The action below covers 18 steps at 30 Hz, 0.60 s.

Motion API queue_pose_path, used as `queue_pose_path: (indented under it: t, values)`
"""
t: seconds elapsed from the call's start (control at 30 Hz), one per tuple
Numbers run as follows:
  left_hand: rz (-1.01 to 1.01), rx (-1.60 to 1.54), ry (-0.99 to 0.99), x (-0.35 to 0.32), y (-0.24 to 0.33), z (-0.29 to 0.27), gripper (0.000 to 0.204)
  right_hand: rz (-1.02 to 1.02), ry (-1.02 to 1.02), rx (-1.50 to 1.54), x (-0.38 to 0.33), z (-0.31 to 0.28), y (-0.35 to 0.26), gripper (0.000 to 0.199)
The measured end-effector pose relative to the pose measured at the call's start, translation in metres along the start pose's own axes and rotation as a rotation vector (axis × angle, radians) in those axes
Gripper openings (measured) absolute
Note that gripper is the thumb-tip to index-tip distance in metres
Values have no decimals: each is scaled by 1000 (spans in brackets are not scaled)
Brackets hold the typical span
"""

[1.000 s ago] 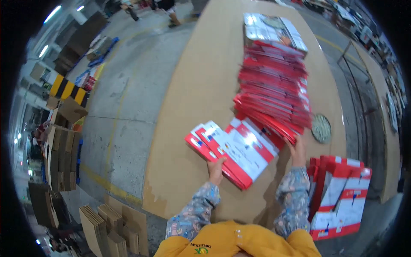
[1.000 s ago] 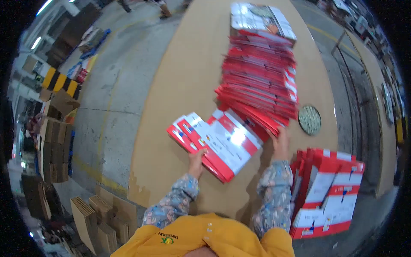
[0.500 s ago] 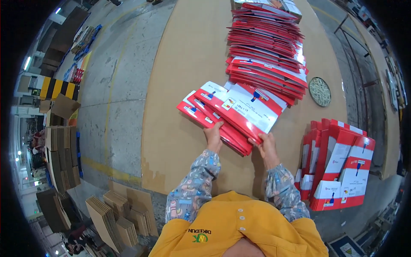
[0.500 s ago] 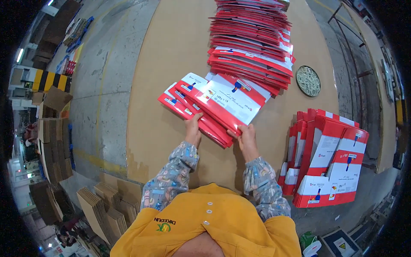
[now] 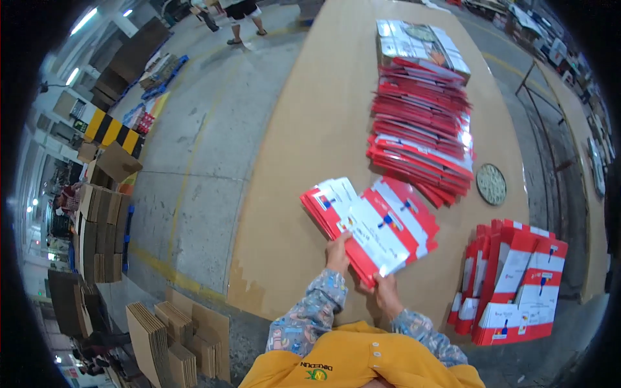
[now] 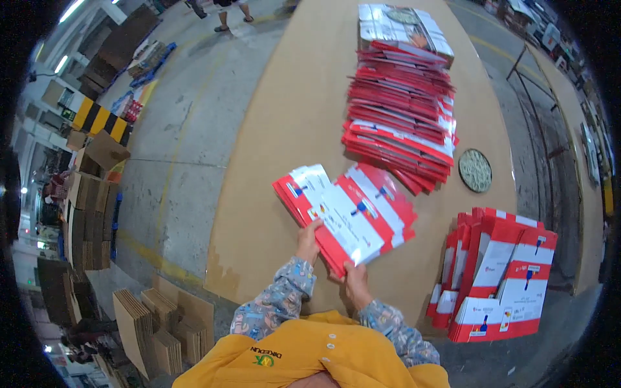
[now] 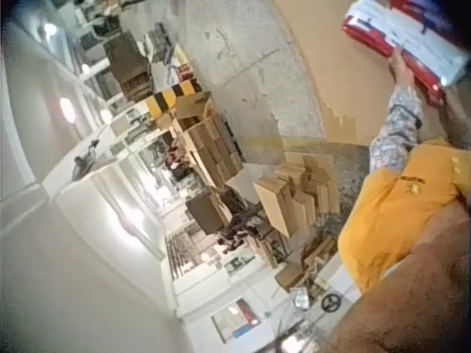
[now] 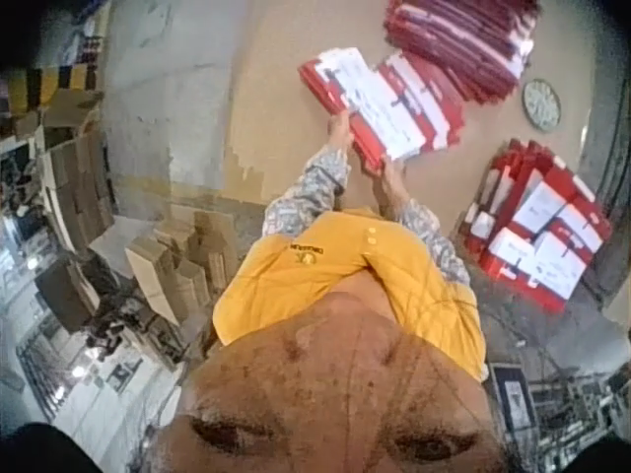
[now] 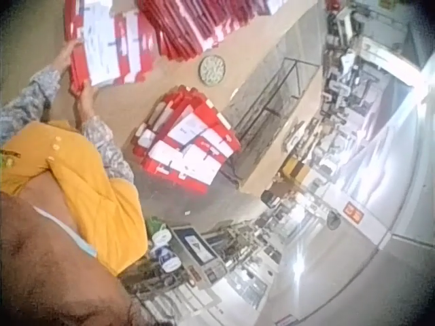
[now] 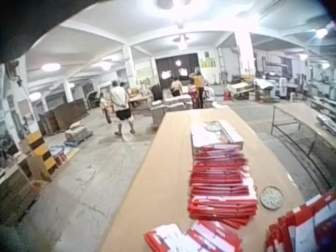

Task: Counting and organizing stacks of red and white paper envelopes on a work table in a factory setting.

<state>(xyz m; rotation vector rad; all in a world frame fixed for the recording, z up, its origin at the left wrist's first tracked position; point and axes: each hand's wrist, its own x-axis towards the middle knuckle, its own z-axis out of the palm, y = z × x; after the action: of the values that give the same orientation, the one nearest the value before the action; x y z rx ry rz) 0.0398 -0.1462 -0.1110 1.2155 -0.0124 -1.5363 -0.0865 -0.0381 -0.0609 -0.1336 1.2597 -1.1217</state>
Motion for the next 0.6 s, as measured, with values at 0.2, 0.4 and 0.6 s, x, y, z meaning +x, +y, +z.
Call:
queue_pose_path:
  t: [0.2,0.4,0.6]
  values:
    - [114,80,-96,-18,28,-45,41,510,-543,-653,-39,-30,-11,15]
    - [253,132,-210,-79,89,-25,47,-946,-246,-1051,-36,27,-105,53]
    - [544,427,-519,-136,116,-18,48,-1531,-199,-1375,-54,84,-165,99]
